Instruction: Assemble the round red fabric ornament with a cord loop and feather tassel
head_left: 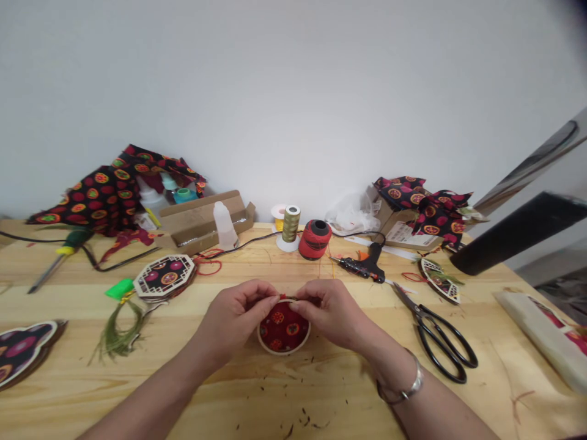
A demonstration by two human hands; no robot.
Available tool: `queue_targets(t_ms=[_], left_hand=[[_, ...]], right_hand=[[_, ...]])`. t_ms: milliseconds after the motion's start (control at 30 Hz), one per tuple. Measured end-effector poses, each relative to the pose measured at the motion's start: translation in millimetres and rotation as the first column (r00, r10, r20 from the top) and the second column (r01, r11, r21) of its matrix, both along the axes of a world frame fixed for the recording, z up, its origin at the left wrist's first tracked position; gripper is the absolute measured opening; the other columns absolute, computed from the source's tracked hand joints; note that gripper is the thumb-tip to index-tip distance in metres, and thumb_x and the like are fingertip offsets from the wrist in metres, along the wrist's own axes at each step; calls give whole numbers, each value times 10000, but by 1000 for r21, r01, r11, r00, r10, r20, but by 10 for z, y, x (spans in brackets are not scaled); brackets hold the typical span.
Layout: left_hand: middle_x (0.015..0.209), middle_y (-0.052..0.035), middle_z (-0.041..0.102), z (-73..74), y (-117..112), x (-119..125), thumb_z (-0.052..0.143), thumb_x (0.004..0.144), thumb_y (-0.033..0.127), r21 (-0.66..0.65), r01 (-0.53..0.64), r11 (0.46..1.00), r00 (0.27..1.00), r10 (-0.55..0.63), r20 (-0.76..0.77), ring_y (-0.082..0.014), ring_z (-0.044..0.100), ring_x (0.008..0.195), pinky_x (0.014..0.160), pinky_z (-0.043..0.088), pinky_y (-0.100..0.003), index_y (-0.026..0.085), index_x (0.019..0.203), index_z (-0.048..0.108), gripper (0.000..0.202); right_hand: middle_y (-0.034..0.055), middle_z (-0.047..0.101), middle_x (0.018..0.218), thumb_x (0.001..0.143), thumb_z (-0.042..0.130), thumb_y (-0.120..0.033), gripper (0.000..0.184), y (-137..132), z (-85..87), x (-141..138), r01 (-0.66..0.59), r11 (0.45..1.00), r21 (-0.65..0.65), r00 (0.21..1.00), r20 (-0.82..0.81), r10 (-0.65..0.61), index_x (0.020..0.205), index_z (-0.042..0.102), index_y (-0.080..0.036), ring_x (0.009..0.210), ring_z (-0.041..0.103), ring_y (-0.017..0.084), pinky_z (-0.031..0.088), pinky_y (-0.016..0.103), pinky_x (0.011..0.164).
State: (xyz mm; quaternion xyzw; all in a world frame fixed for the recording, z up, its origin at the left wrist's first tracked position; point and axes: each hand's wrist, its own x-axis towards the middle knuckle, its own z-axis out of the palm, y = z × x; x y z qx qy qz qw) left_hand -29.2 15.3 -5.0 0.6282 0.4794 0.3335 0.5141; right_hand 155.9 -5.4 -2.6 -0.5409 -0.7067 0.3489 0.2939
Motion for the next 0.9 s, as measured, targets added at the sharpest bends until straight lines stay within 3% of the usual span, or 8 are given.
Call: queue_targets(t_ms=[500,900], left_hand=[[634,16,655,-3,2,-9,647,712,335,-57,-16,998,999,17,32,-127,588,567,553,484,-234,175,708,640,160],[715,7,717,49,-13,-14,603,757,307,77,4,997,998,0,-57,-149,638,647,601,521,-236,207,758,681,127]], right_hand=[[0,646,632,775,549,-184,168,5,4,-11,5,1000,-9,999,-32,-5,727,710,-164,556,508,93,365,196,516],[-5,606,581,769,557,-183,175,24,44,-1,19,1000,-8,999,-33,-19,680,702,-141,531,465,88,340,201,497]])
